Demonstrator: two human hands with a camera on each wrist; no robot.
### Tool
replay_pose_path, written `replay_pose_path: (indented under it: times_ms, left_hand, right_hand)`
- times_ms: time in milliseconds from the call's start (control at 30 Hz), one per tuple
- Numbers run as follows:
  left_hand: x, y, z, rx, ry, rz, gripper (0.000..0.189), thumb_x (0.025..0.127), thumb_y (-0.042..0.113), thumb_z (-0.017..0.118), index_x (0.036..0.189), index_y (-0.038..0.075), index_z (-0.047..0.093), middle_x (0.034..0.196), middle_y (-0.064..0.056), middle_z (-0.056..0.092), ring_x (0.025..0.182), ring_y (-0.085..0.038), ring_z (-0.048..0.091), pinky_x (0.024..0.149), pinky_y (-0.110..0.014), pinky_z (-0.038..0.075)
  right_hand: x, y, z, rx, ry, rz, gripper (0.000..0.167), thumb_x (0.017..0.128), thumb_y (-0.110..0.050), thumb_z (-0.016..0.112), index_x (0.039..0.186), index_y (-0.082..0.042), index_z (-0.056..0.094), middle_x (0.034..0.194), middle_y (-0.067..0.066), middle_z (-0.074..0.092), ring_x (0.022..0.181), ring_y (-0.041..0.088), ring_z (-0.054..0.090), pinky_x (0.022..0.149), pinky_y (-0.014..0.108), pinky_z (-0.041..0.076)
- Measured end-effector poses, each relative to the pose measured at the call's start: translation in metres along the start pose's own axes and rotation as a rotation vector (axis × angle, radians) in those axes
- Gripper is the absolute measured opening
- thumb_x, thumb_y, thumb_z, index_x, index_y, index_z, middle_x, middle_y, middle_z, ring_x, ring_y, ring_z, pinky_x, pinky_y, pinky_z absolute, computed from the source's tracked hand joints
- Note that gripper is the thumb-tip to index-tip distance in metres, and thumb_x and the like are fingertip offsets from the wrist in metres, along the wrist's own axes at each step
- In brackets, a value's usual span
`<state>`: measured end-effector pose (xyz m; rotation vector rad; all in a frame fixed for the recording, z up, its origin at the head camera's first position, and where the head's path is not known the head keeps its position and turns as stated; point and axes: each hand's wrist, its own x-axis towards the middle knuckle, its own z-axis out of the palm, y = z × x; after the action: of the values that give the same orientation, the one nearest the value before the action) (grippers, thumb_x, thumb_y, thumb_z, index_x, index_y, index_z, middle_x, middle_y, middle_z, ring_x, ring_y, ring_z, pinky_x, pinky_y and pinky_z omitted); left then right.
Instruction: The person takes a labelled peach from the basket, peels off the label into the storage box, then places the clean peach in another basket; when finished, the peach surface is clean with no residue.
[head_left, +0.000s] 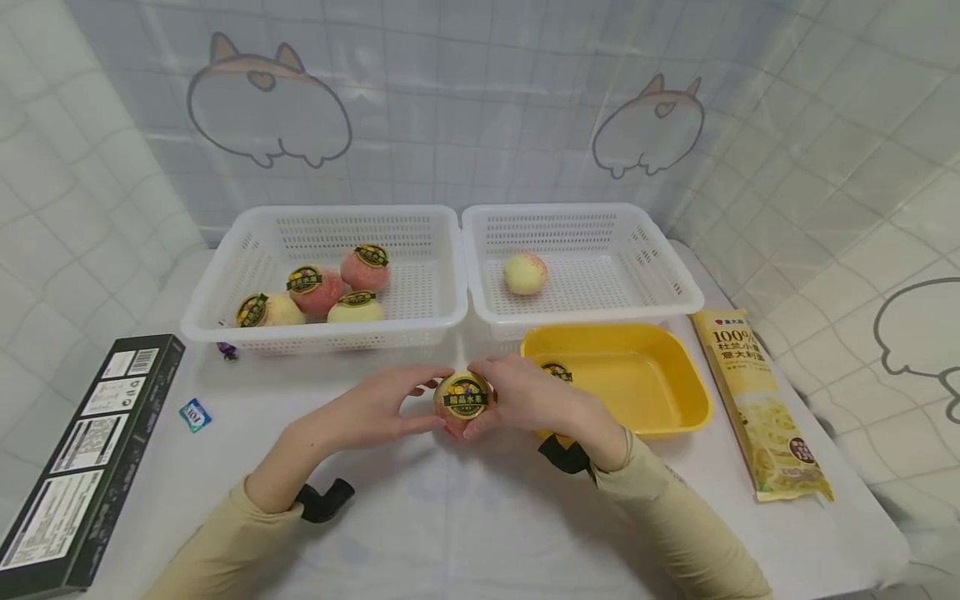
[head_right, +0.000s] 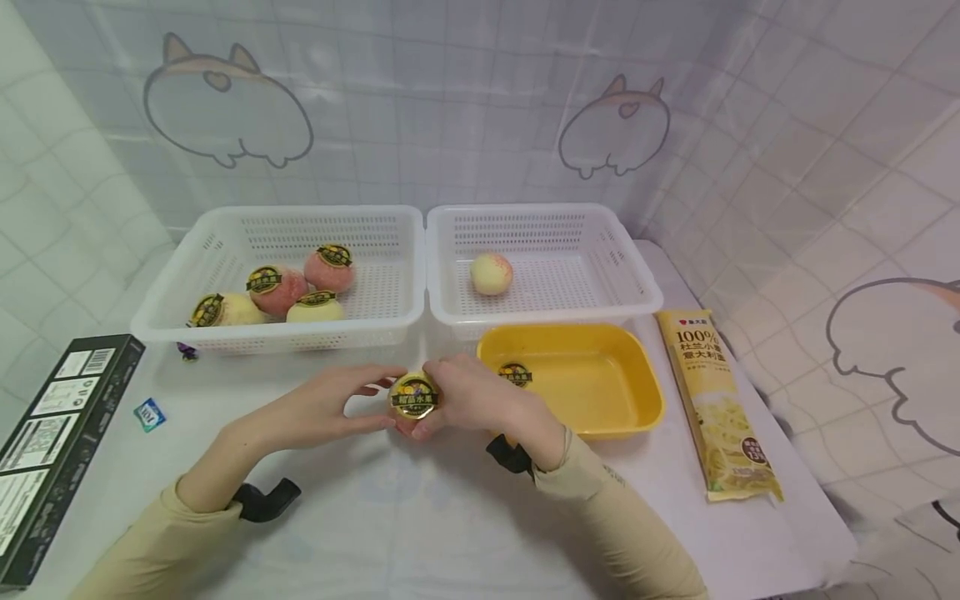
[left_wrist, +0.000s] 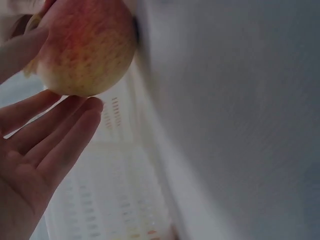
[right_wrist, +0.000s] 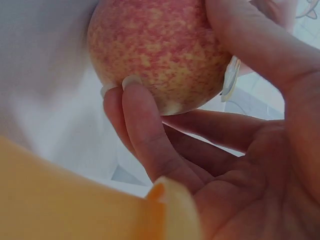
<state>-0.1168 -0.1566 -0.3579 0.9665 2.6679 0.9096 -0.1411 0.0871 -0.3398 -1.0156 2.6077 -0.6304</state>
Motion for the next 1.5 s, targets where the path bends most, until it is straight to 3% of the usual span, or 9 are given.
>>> replay_pose_path:
  times_ms: [200,367,500,700,867,1200,1333,1500]
  left_hand:
    - [0.004,-0.001,0.007,0.018,0.028,0.004,0.056,0.089,0.031,0.076,0.138,0.01,0.057,0.13,-0.002,0.065,0.109,-0.022,0.066,0.093,-0.039,0.055]
    - [0.004,0.0,0.006,0.018,0.026,-0.011,0.057,0.088,0.036,0.077,0.136,0.012,0.059,0.127,0.001,0.066,0.109,-0.023,0.066,0.094,-0.041,0.054]
    - [0.005,0.002,0.007,0.027,0.026,-0.015,0.057,0.087,0.036,0.078,0.136,0.014,0.058,0.125,0.003,0.067,0.11,-0.023,0.066,0.094,-0.042,0.054]
    - [0.007,0.005,0.012,0.018,0.034,-0.071,0.063,0.087,0.045,0.076,0.137,0.013,0.056,0.127,0.001,0.066,0.114,-0.022,0.064,0.096,-0.043,0.053]
    - [0.009,0.006,0.018,0.003,0.051,-0.14,0.068,0.084,0.054,0.074,0.136,0.013,0.055,0.124,0.0,0.067,0.114,-0.023,0.063,0.094,-0.044,0.054]
    - [0.012,0.006,0.024,-0.007,0.068,-0.133,0.067,0.085,0.055,0.073,0.135,0.015,0.052,0.117,0.002,0.067,0.108,-0.017,0.064,0.09,-0.04,0.054]
    - [0.012,0.005,0.024,-0.017,0.056,-0.146,0.067,0.086,0.056,0.072,0.136,0.016,0.05,0.121,0.001,0.065,0.11,-0.021,0.064,0.09,-0.042,0.055]
    - [0.011,0.004,0.022,-0.025,0.05,-0.141,0.066,0.088,0.053,0.071,0.136,0.014,0.05,0.129,-0.003,0.063,0.115,-0.026,0.064,0.095,-0.045,0.054]
  right_hand:
    - [-0.001,0.001,-0.006,0.048,-0.052,-0.01,0.044,0.068,-0.034,0.093,0.1,-0.019,0.065,0.086,-0.008,0.062,0.075,0.012,0.058,0.068,0.024,0.051]
    - [-0.005,-0.001,-0.013,0.12,-0.079,-0.026,0.036,0.077,-0.025,0.088,0.105,-0.019,0.068,0.099,-0.008,0.067,0.092,0.015,0.065,0.081,0.029,0.057]
    - [-0.01,-0.007,-0.017,0.065,-0.025,-0.017,0.033,0.085,-0.017,0.08,0.115,-0.011,0.07,0.107,0.002,0.067,0.095,0.022,0.066,0.083,0.029,0.055]
    - [-0.008,-0.01,-0.015,-0.001,0.099,0.015,0.021,0.089,-0.017,0.076,0.107,-0.005,0.073,0.085,0.0,0.063,0.079,0.016,0.056,0.072,0.024,0.048]
    - [-0.005,-0.01,-0.013,0.031,0.136,0.059,0.018,0.091,-0.016,0.074,0.106,-0.005,0.074,0.085,-0.002,0.065,0.075,0.012,0.056,0.07,0.024,0.049]
    - [-0.001,-0.009,-0.012,0.137,0.176,0.137,0.016,0.091,-0.018,0.074,0.103,-0.007,0.074,0.083,-0.003,0.068,0.073,0.01,0.059,0.068,0.023,0.052]
    - [-0.001,-0.009,-0.012,0.146,0.192,0.121,0.009,0.09,-0.016,0.075,0.095,-0.009,0.076,0.082,-0.004,0.069,0.072,0.01,0.059,0.067,0.022,0.051]
    - [-0.004,-0.009,-0.017,0.116,0.241,0.046,0.005,0.091,-0.017,0.074,0.089,-0.013,0.073,0.082,-0.005,0.066,0.075,0.009,0.059,0.069,0.023,0.051]
